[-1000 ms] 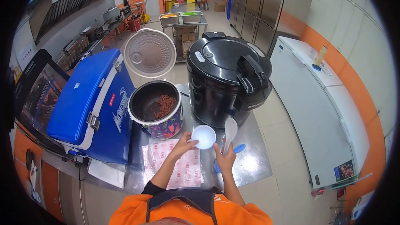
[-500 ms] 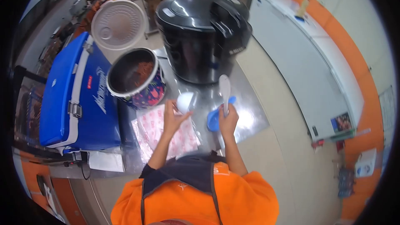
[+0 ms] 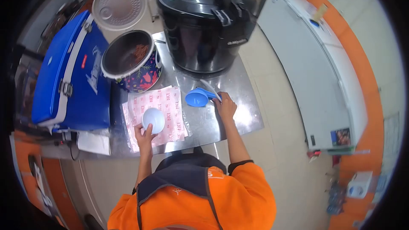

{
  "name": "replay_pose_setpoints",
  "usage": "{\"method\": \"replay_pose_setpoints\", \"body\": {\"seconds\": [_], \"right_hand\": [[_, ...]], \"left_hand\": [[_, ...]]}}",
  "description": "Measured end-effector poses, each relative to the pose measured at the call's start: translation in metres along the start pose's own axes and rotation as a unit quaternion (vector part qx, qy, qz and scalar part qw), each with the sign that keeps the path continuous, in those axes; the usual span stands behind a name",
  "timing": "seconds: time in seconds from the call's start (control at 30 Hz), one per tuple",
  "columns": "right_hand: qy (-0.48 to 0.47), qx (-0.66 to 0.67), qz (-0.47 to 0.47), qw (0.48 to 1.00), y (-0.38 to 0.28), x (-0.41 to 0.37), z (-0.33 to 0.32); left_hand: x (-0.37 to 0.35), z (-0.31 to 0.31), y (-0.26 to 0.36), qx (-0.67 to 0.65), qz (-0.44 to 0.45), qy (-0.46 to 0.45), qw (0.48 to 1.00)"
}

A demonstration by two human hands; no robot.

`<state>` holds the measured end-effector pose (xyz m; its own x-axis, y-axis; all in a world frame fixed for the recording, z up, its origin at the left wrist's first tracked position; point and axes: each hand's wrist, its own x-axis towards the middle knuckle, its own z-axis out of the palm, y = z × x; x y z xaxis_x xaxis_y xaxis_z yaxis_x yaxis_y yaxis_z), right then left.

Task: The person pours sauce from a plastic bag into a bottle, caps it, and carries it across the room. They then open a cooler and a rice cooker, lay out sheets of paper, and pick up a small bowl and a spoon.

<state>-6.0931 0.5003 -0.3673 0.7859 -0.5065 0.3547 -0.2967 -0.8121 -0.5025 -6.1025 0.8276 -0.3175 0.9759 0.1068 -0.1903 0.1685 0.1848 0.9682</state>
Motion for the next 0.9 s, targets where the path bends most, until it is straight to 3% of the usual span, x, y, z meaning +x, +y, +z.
{"method": "replay_pose_setpoints", "body": {"seconds": [0.03,0.1,0.17,0.27,0.33,0.4,0.43,0.47,0.53,0.57,0.63,0.73,0.77,0.8,0.83,0.87,0.9], "right_hand": [[-0.012,0.002,-0.02,1.0,-0.006,0.003,0.006],[0.013,-0.046,0.057,0.997,-0.021,0.008,0.023],[-0.003,-0.025,0.043,0.999,-0.033,0.01,0.04],[0.055,0.016,0.099,0.993,-0.053,0.013,0.059],[0.165,0.067,0.021,0.984,-0.06,0.007,0.065],[0.158,0.048,0.032,0.986,-0.044,-0.005,0.073],[0.123,0.076,0.071,0.987,-0.064,-0.019,0.055],[0.123,0.153,0.018,0.98,-0.073,-0.038,0.044],[0.147,0.272,0.006,0.951,-0.128,-0.082,0.027],[0.011,0.3,0.038,0.953,-0.161,-0.112,0.011],[-0.127,0.413,0.024,0.902,-0.223,-0.178,0.011],[-0.136,0.449,-0.24,0.85,-0.312,-0.289,0.03],[-0.228,0.441,-0.289,0.819,-0.34,-0.322,0.027],[-0.379,0.437,-0.285,0.764,-0.36,-0.355,0.031],[-0.41,0.371,-0.4,0.731,-0.374,-0.386,0.052],[-0.498,0.322,-0.444,0.672,-0.378,-0.416,0.076],[-0.517,0.218,-0.501,0.659,-0.368,-0.446,0.11]], "left_hand": [[-0.013,-0.008,0.0,0.007,-0.012,0.02,1.0],[-0.036,-0.02,-0.002,0.012,-0.012,0.066,0.998],[-0.06,-0.035,-0.003,-0.006,-0.038,0.119,0.992],[-0.09,-0.062,-0.007,-0.035,-0.045,0.165,0.985],[-0.11,-0.078,-0.005,-0.081,-0.049,0.194,0.976],[-0.128,-0.092,0.004,-0.154,-0.074,0.2,0.965],[-0.14,-0.103,0.008,-0.191,-0.076,0.207,0.956],[-0.148,-0.115,0.0,-0.257,-0.068,0.225,0.938],[-0.165,-0.139,-0.003,-0.326,-0.029,0.277,0.903],[-0.176,-0.153,0.004,-0.357,-0.033,0.267,0.894],[-0.209,-0.191,0.006,-0.396,-0.019,0.278,0.875],[-0.261,-0.258,0.003,-0.394,0.04,0.267,0.878],[-0.281,-0.282,0.002,-0.393,0.055,0.282,0.874],[-0.306,-0.306,0.005,-0.377,0.062,0.321,0.867],[-0.327,-0.33,0.003,-0.362,0.069,0.357,0.858],[-0.347,-0.357,-0.011,-0.361,0.089,0.389,0.843],[-0.368,-0.379,-0.01,-0.365,0.098,0.402,0.834]]}}
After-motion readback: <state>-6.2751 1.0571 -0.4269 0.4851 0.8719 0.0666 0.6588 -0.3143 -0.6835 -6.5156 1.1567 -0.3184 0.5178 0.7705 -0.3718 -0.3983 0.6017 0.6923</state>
